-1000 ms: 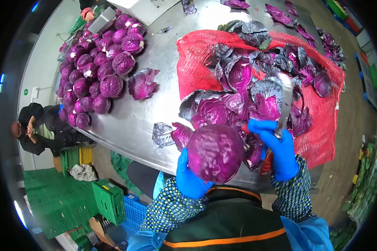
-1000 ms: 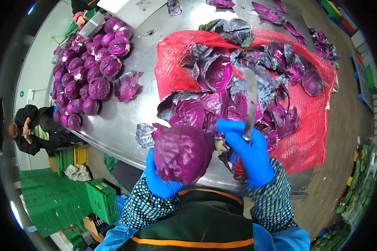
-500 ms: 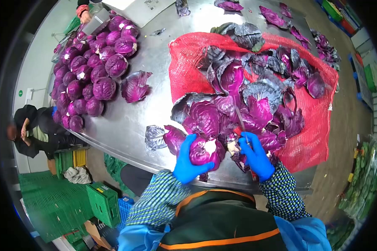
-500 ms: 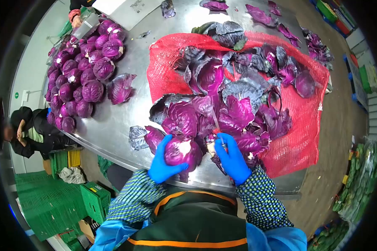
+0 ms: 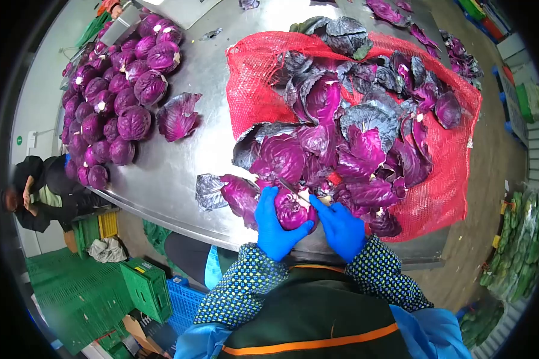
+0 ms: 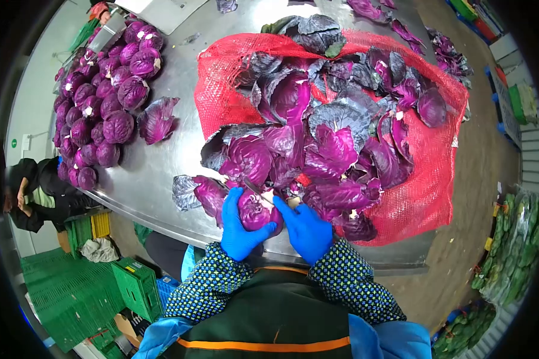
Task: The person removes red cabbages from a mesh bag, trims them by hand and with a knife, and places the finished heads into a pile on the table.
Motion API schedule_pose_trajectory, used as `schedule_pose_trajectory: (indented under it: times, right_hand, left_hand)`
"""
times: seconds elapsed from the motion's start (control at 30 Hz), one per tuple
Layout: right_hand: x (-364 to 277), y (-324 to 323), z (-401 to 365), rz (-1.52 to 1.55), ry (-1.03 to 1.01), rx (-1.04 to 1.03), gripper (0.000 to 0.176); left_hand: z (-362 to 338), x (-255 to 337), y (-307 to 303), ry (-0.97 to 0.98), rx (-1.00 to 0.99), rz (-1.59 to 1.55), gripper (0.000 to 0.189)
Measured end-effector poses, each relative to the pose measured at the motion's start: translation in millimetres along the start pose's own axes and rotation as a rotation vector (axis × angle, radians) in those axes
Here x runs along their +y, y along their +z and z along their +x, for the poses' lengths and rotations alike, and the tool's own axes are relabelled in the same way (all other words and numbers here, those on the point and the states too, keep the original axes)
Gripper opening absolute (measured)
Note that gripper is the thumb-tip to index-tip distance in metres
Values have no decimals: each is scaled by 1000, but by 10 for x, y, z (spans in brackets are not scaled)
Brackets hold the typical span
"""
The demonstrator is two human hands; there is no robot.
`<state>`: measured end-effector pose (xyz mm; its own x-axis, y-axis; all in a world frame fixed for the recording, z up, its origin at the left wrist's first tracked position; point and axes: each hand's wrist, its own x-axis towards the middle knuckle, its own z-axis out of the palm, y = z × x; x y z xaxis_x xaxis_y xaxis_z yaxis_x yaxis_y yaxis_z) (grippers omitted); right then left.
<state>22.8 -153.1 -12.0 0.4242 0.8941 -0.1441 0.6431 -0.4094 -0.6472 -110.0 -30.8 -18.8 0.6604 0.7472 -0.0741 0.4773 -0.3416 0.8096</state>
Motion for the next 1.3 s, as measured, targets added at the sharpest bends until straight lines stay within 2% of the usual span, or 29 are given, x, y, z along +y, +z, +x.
schedule_pose_trajectory:
  times: [0.07,0.13,0.17,0.2,0.27,0.3,0.33,0.37,0.4,0.43,0.47,0.53,0.57,0.6,0.67,0.73,0.8,0.83,0.87,0.9,0.93,0.97,1.0,1.07,1.1,1.13,1.2,1.23,1.3]
  right_hand:
    - [4,0,73,56,-7,24,48]
    - [12,-110,196,298,184,-139,47]
    - [158,-72,209,106,268,-111,46]
    - [182,-48,174,111,263,-105,46]
    - [178,60,-3,111,55,-39,46]
    - [320,509,5,313,-24,248,47]
    - [366,483,113,313,-30,246,47]
    - [420,432,297,610,294,28,45]
    - [465,408,433,898,623,-200,44]
    - [586,519,548,980,329,-36,42]
    - [497,420,576,980,309,-30,42]
    - [220,62,609,959,462,-132,34]
    - [168,-19,617,1038,609,-84,29]
    - [267,28,588,1279,623,-38,27]
    - [434,52,532,1351,635,-91,33]
    - [11,-422,445,1327,757,-259,40]
    - [-274,-513,283,1855,564,-329,61]
    - [-292,-469,210,1754,492,-332,65]
    - [-314,-477,186,1645,425,-333,69]
    - [-360,-575,202,1660,462,-311,79]
    - [-380,-586,210,1656,462,-294,79]
    - [-388,-577,207,1679,368,-267,82]
    - [-381,-572,166,1699,289,-249,86]
    - [-299,-618,33,1595,324,-295,83]
    - [-270,-573,-2,1651,320,-288,81]
    - [-248,-543,-20,1709,308,-276,80]
    - [-209,-548,-93,1655,316,-320,81]
    - [-200,-542,-134,1603,317,-360,82]
    - [-235,-497,-197,1742,417,-343,81]
  left_hand:
    - [27,2,2,-13,14,2,96]
    - [41,19,21,60,15,1,95]
    - [-35,5,69,60,48,52,95]
    - [-74,26,46,54,40,81,95]
    - [-39,-90,9,-30,-3,-59,101]
    - [-41,-106,-9,-28,-4,-62,101]
    - [-57,-135,-48,-6,-28,-38,100]
    - [-97,-176,-107,10,-54,-8,99]
    - [-126,-327,-118,-107,-103,-258,97]
    - [-128,-344,-207,-176,-147,-386,97]
    - [-95,-344,-290,-233,-185,-517,96]
    - [-131,-183,-515,-182,-199,-575,101]
    - [-196,-112,-621,-115,-187,-653,103]
    - [-277,-19,-714,-61,-176,-732,104]
    - [-246,545,-841,21,-58,-776,104]
    - [-99,652,-911,350,82,-437,98]
    - [-17,689,-826,522,214,-198,97]
    - [15,685,-748,570,229,-127,97]
    - [20,709,-700,579,214,-10,110]
    - [14,728,-632,432,175,-304,112]
    - [0,745,-580,267,122,-588,115]
    - [54,848,-705,214,59,-435,122]
    - [94,917,-861,234,1,-69,108]
    - [190,1057,-1019,396,-277,229,91]
    - [203,1104,-1020,500,-199,262,64]
    - [224,1069,-1022,492,-202,257,64]
    - [311,1025,-1063,605,-374,661,54]
    - [387,1046,-1049,722,-440,750,45]
    - [384,1155,-1078,641,-447,608,48]
